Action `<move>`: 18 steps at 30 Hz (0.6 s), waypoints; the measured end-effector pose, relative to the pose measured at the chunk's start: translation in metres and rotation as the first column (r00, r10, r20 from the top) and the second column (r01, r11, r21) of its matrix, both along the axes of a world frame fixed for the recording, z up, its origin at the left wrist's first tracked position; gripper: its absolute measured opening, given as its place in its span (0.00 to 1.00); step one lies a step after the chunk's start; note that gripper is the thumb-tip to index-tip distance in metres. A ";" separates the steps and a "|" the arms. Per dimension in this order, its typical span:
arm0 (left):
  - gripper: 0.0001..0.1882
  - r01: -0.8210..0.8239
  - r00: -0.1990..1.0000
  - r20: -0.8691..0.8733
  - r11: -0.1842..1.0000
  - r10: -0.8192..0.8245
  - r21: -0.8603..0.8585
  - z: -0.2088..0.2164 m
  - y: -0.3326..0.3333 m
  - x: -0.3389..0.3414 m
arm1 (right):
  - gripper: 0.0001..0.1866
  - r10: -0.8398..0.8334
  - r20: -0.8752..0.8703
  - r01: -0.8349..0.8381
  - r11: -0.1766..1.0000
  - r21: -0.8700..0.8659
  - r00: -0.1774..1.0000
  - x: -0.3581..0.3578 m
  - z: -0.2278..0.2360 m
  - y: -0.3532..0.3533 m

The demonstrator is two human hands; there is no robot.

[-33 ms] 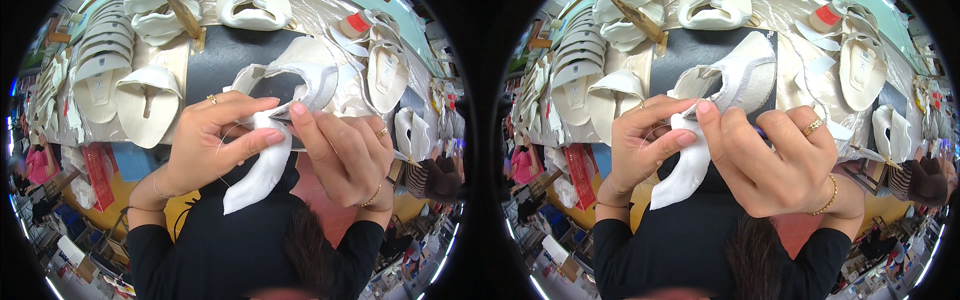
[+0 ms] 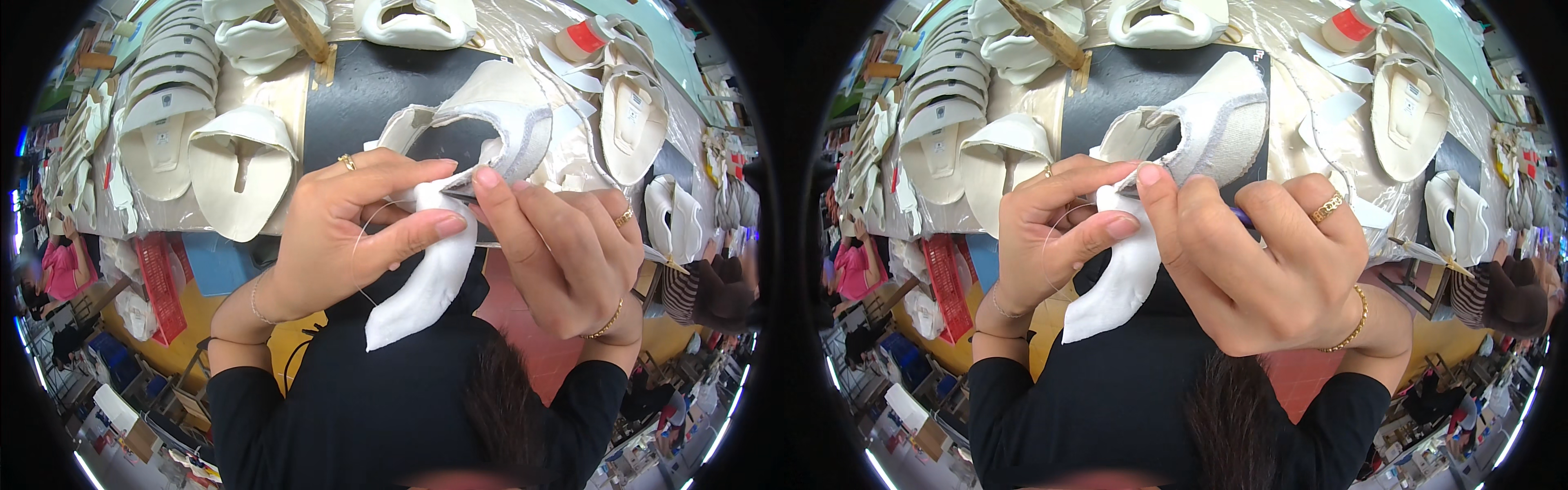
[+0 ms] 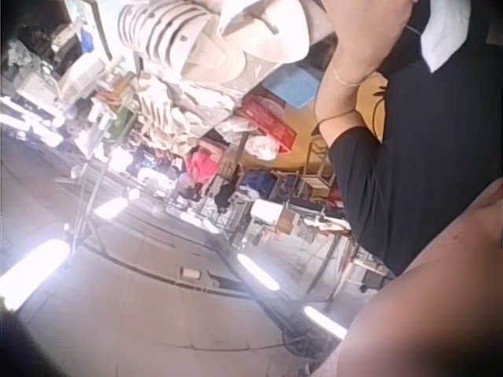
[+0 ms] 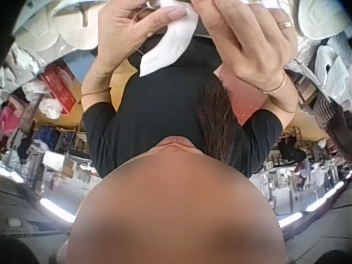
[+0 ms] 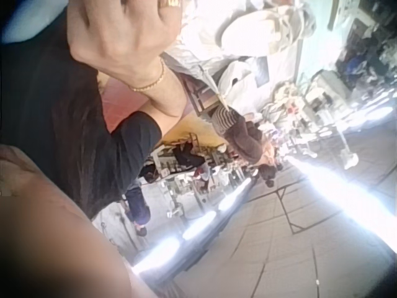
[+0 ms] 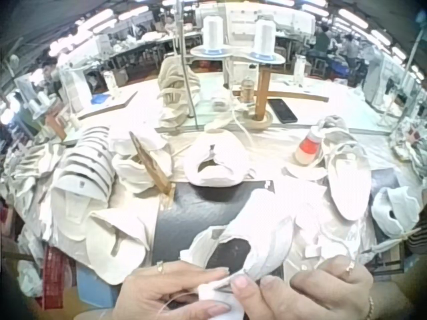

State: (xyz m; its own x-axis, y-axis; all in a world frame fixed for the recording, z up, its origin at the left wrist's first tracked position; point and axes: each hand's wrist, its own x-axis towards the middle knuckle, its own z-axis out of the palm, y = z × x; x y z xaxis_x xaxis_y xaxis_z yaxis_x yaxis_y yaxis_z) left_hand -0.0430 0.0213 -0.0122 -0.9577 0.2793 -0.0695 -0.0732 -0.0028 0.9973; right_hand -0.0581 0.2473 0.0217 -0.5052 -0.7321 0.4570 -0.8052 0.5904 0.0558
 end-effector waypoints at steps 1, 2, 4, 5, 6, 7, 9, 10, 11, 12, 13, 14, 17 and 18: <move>0.19 -0.009 1.000 -0.013 1.000 0.009 0.004 0.000 0.001 0.000 | 0.24 0.000 0.010 0.000 1.000 -0.010 1.000 0.000 0.000 0.000; 0.19 -0.008 1.000 -0.023 1.000 0.007 -0.015 0.000 0.001 0.000 | 0.24 0.001 0.014 -0.001 1.000 -0.014 1.000 0.001 0.000 -0.001; 0.18 -0.005 0.999 -0.042 0.998 0.003 -0.055 0.001 0.002 0.001 | 0.24 -0.009 0.013 0.009 1.000 -0.019 1.000 0.002 0.000 -0.002; 0.19 -0.010 0.999 -0.050 0.997 0.006 -0.083 0.001 0.001 0.001 | 0.24 -0.020 0.010 0.021 1.000 -0.020 1.000 0.002 -0.001 -0.003; 0.19 -0.015 0.998 -0.058 0.994 0.009 -0.111 0.002 0.001 0.002 | 0.24 -0.033 0.009 0.034 0.999 -0.018 0.999 0.003 -0.001 -0.003; 0.19 -0.021 0.997 -0.070 0.992 0.012 -0.125 0.003 0.001 0.003 | 0.24 -0.042 0.011 0.042 0.999 -0.018 0.999 0.004 -0.001 -0.004; 0.19 -0.048 0.988 -0.155 0.979 0.017 -0.197 0.002 0.003 0.003 | 0.23 -0.062 0.017 0.063 0.998 -0.023 0.998 0.006 0.000 -0.006; 0.20 -0.063 0.980 -0.199 0.973 0.018 -0.224 0.000 0.004 0.003 | 0.23 -0.072 0.021 0.072 0.997 -0.021 0.997 0.007 0.000 -0.006; 0.20 -0.088 0.966 -0.256 0.963 0.020 -0.256 -0.002 0.005 0.003 | 0.22 -0.080 0.021 0.081 0.996 -0.029 0.997 0.008 0.000 -0.007; 0.20 -0.115 0.950 -0.312 0.951 0.021 -0.286 -0.004 0.006 0.003 | 0.22 -0.085 0.024 0.086 0.996 -0.032 0.996 0.008 0.000 -0.007; 0.20 -0.145 0.930 -0.367 0.938 0.020 -0.315 -0.006 0.008 0.004 | 0.22 -0.089 0.028 0.090 0.995 -0.035 0.996 0.008 -0.001 -0.008; 0.20 -0.174 0.911 -0.411 0.922 0.018 -0.345 -0.008 0.009 0.004 | 0.22 -0.092 0.033 0.093 0.995 -0.035 0.995 0.009 -0.002 -0.008; 0.20 -0.248 0.854 -0.520 0.878 0.000 -0.409 -0.014 0.011 0.006 | 0.21 -0.077 -0.085 0.067 0.991 -0.119 0.993 0.001 -0.015 -0.012; 0.20 -0.264 0.839 -0.543 0.870 -0.005 -0.416 -0.016 0.011 0.006 | 0.21 -0.075 -0.129 0.057 0.989 -0.137 0.989 0.001 -0.018 -0.013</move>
State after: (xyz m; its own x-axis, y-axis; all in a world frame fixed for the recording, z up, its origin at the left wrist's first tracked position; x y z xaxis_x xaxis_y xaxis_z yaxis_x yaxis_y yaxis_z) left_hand -0.0370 0.0320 -0.0281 -0.9107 0.2137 0.3534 0.4129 0.4895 0.7680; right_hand -0.0575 0.2344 0.0033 -0.4781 -0.6276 0.6145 -0.7550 0.6511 0.0776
